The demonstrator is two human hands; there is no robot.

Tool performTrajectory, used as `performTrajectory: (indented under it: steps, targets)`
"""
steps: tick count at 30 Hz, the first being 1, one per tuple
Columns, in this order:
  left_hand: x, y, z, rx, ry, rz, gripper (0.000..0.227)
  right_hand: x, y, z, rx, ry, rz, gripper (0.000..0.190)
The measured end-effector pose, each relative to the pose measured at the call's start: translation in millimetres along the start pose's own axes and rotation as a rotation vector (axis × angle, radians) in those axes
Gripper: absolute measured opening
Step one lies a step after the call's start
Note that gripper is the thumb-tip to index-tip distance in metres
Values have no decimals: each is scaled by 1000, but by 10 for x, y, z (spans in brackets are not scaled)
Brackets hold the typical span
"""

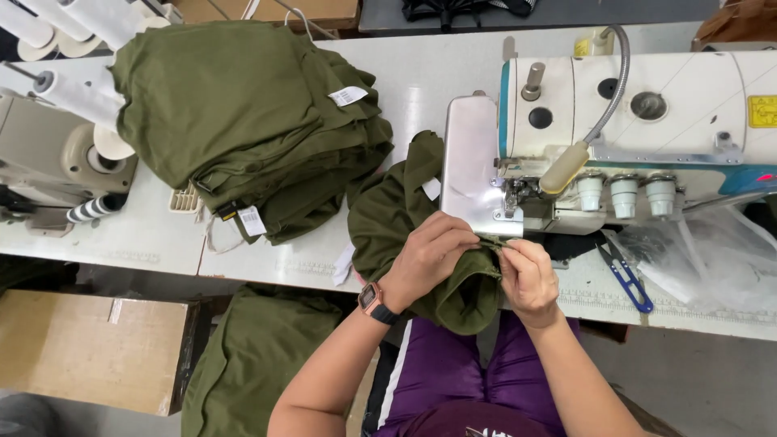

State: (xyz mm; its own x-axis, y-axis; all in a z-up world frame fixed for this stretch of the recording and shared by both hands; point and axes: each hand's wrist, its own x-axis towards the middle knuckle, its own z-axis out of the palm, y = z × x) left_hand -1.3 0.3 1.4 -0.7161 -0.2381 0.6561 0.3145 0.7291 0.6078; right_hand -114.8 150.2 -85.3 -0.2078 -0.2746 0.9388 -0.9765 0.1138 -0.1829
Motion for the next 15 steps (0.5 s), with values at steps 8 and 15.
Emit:
performTrajectory:
  steps: [8, 15]
  targets:
    - [-15, 8, 56, 12, 48, 8, 18, -12, 38, -2, -15, -7, 22, 8]
    - [-133, 323, 136, 216, 82, -63, 18, 277, -220, -181, 100, -144, 199, 7]
